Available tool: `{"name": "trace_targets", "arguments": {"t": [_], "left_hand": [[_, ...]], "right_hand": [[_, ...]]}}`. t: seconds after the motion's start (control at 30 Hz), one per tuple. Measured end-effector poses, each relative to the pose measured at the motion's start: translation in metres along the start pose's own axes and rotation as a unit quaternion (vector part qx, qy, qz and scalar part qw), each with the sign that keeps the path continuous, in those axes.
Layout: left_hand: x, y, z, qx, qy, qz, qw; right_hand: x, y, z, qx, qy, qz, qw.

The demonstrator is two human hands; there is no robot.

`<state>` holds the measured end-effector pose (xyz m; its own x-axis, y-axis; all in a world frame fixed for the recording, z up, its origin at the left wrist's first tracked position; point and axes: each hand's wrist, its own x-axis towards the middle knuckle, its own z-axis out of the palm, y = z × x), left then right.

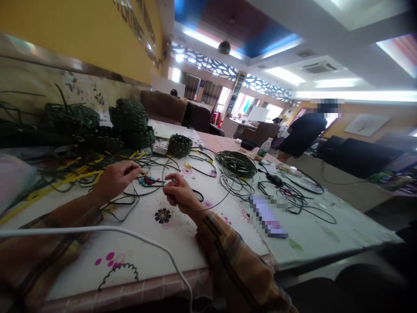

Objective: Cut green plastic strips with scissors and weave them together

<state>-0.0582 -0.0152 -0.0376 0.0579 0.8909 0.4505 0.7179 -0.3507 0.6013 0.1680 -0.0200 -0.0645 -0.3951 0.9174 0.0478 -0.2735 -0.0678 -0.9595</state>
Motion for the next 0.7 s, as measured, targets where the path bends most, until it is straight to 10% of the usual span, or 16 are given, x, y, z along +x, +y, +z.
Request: {"name": "trace_targets", "arguments": {"t": [0.27,0.5,0.7], "left_hand": [[-0.024,0.013,0.041,-0.22,-0.258,-0.117,0.934],[-0.019,0.003,0.044,-0.231,-0.133,-0.214,0.94],[0.005,-0.013,0.011,-0.146,0.019,-0.251,0.957]], "right_hand": [[-0.004,0.01,0.012,-0.025,-0.022,-0.003,0.999],[-0.007,0.023,0.02,-0.064,-0.043,0.046,0.996],[-0.007,0.021,0.018,-0.08,-0.065,0.128,0.986]]}}
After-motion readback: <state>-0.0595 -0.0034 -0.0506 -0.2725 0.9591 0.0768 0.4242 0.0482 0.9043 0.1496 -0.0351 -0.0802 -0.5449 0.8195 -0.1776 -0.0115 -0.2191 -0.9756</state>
